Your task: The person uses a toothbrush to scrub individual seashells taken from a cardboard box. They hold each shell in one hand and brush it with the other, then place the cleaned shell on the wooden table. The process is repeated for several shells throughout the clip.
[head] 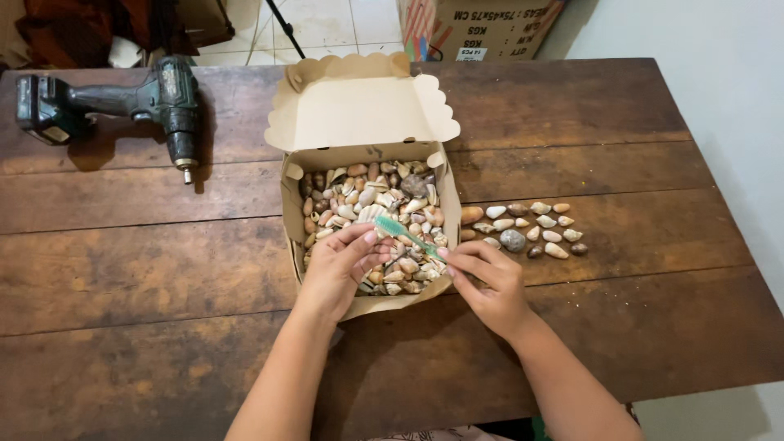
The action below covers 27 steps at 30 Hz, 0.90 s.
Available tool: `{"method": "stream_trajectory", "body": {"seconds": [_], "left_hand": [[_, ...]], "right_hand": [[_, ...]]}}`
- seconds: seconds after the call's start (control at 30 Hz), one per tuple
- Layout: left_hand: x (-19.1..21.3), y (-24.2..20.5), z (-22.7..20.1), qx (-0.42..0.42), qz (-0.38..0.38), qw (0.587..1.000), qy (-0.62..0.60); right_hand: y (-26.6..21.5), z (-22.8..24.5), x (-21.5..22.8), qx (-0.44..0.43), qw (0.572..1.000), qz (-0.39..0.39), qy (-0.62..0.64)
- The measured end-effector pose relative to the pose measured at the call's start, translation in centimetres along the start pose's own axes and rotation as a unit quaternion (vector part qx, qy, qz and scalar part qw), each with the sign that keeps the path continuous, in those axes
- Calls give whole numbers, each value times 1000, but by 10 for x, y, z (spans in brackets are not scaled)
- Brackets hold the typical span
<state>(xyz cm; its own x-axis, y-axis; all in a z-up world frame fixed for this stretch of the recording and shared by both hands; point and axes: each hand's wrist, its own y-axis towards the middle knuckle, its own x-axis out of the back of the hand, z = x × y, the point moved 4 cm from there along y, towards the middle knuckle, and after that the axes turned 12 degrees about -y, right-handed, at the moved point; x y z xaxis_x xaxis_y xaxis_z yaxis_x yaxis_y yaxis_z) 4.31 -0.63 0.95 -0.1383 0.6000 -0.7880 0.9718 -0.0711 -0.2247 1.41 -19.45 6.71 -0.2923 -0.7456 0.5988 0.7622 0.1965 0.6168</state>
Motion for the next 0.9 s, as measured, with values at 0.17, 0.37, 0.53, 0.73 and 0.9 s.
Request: {"method": "stream_trajectory", "body": {"seconds": [0.17,0.37,0.53,0.73,0.9], "left_hand": [[-3,-2,-3,3,-1,1000,6],[-5,-5,-4,-4,0,1000,10],[-6,-5,-5,-5,0,1000,11],[-9,-6,-5,-11,2,1000,20],[-13,-8,-9,-50,2,996,73]], "right_hand": [[-4,-14,-2,16,1000,-14,-7],[-6,-16,0,24,1000,-11,4],[3,-3,4,18,1000,-3,5],[-12,-24,-6,20,1000,3,20],[1,-9,4,17,999,-22,-37]]}}
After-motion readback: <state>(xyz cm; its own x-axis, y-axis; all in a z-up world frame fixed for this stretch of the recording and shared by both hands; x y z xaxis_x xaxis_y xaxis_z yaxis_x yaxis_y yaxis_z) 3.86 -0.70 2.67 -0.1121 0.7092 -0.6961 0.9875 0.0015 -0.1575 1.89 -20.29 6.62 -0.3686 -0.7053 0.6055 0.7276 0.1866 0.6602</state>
